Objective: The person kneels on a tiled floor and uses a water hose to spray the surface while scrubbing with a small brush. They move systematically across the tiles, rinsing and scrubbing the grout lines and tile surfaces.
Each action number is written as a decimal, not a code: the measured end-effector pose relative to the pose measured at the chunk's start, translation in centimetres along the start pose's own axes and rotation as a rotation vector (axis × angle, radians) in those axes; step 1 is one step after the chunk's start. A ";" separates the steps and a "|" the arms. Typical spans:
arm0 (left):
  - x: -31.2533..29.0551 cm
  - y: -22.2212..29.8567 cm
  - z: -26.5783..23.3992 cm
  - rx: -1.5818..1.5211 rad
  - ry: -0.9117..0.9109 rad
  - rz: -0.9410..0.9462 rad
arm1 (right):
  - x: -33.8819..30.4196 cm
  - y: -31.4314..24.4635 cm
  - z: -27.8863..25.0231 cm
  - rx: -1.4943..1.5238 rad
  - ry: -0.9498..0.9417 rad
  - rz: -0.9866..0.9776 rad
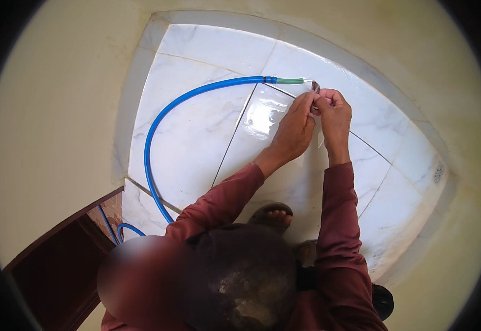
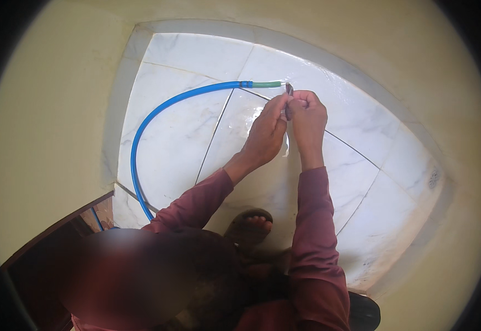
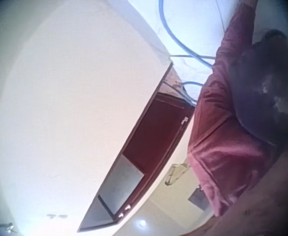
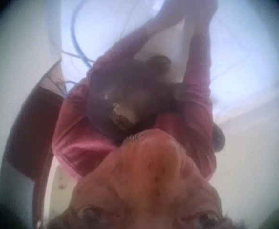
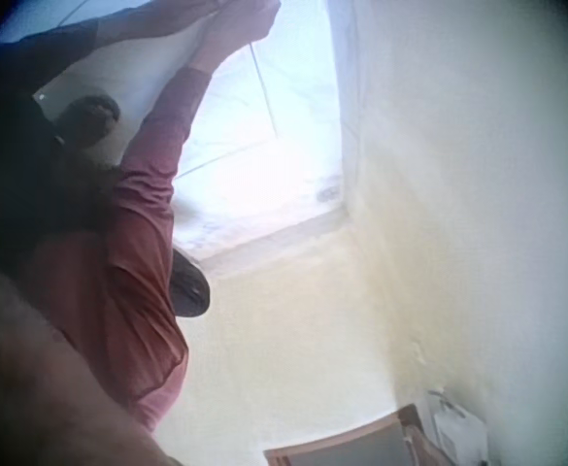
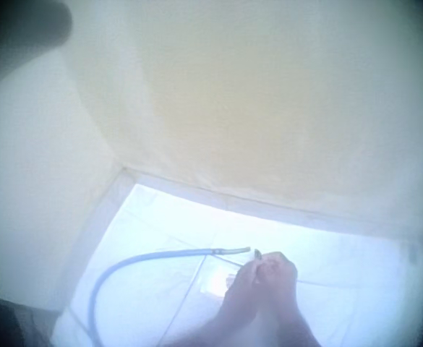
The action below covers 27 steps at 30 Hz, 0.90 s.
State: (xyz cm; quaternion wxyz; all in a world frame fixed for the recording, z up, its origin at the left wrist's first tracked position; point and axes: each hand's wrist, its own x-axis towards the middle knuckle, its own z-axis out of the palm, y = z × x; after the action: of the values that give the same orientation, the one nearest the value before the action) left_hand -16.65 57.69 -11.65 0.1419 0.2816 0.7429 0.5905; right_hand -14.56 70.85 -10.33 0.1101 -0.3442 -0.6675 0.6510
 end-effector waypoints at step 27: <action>19.1 -8.8 4.5 0.062 1.115 0.005 | 0.4 9.5 -8.1 -1.082 0.252 -0.486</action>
State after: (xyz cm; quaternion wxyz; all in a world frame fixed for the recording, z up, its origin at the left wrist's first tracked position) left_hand -31.69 71.17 -18.96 -0.2821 -0.0675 0.7221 0.6280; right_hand -7.03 76.67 -18.40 0.1433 -0.2633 -0.9451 0.1297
